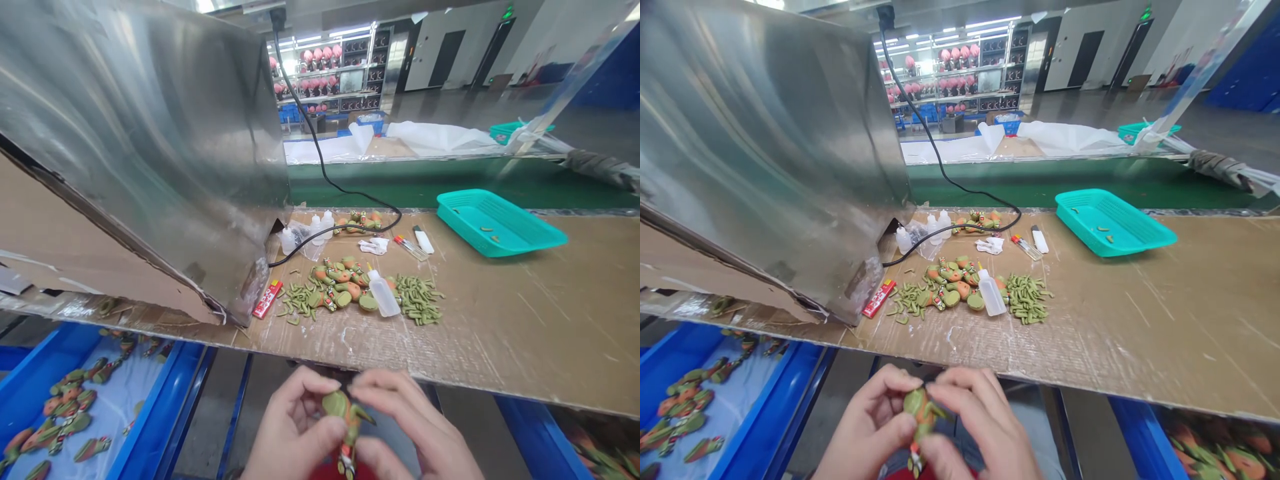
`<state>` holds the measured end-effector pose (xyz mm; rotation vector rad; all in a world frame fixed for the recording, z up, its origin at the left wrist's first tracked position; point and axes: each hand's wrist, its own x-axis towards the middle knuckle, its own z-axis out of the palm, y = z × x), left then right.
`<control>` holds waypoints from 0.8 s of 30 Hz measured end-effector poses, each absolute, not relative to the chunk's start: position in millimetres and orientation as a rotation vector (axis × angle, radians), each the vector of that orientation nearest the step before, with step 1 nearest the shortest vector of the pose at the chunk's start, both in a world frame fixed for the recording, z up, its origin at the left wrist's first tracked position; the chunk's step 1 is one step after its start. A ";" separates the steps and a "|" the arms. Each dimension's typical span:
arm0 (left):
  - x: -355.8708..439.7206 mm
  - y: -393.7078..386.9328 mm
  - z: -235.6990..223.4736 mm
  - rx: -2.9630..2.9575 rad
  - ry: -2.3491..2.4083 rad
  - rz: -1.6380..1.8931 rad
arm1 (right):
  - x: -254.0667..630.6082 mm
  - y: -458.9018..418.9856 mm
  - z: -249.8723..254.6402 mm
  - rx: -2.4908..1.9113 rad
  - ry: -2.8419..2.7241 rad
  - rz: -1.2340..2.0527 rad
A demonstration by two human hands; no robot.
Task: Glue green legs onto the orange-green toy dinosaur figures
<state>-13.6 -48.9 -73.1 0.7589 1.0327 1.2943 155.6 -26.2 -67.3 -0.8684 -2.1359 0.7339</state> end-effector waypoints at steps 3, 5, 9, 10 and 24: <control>-5.2 -36.6 -82.5 0.835 1.092 1.208 | 156.3 -21.5 -82.1 -0.824 -2.265 0.578; 1.0 -27.3 -86.2 0.932 1.155 1.150 | 163.3 -15.2 -89.1 -0.842 -2.292 0.461; -5.3 1.6 -84.4 1.273 1.431 1.109 | 213.0 17.4 -104.1 -1.309 -2.118 0.147; -10.9 11.2 -83.1 1.375 1.522 1.120 | 231.5 28.7 -108.9 -1.437 -2.073 0.019; -39.8 69.4 -90.2 2.106 1.860 0.922 | 196.6 84.0 -118.7 -1.503 -2.002 -0.382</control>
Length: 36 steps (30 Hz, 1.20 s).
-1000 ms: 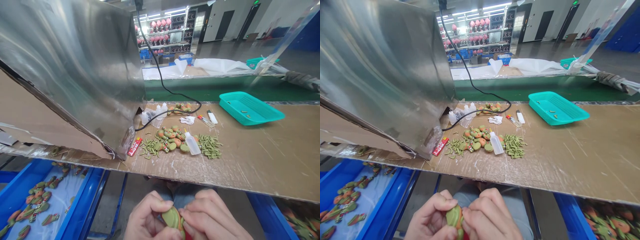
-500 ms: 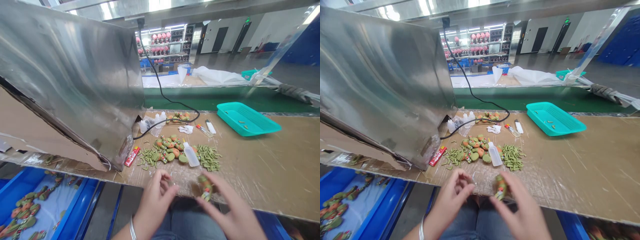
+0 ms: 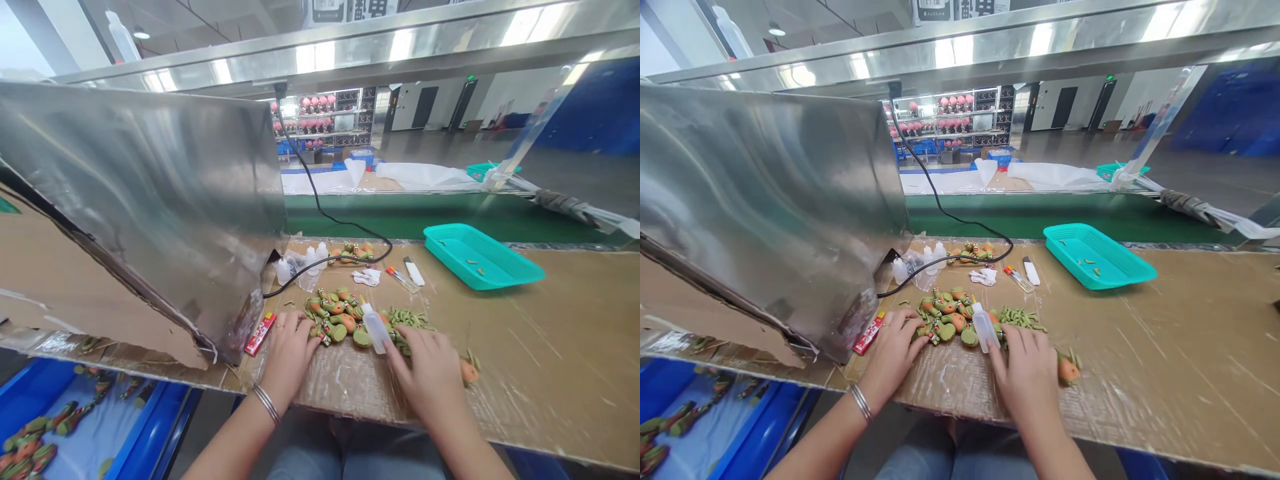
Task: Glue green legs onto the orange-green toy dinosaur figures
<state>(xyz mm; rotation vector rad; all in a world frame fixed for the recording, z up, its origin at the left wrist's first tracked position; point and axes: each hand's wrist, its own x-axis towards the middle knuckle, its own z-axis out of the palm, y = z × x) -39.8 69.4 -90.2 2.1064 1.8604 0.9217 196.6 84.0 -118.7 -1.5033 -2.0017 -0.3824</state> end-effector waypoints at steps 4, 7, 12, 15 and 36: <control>-44.9 68.0 -89.5 2.112 1.730 0.953 | 192.8 86.0 -124.6 -1.451 -1.989 -0.381; -47.5 65.3 -90.4 2.022 1.662 1.047 | 217.2 79.6 -126.6 -1.459 -1.907 -0.456; -50.7 52.0 -89.6 1.647 1.585 1.294 | 258.7 73.4 -121.0 -1.582 -1.755 -0.589; -48.6 38.1 -87.4 1.309 1.466 1.384 | 245.7 76.3 -113.7 -1.593 -1.814 -0.536; -28.3 -18.2 -89.3 0.304 0.811 1.270 | 179.1 97.5 -112.5 -1.759 -2.039 -0.190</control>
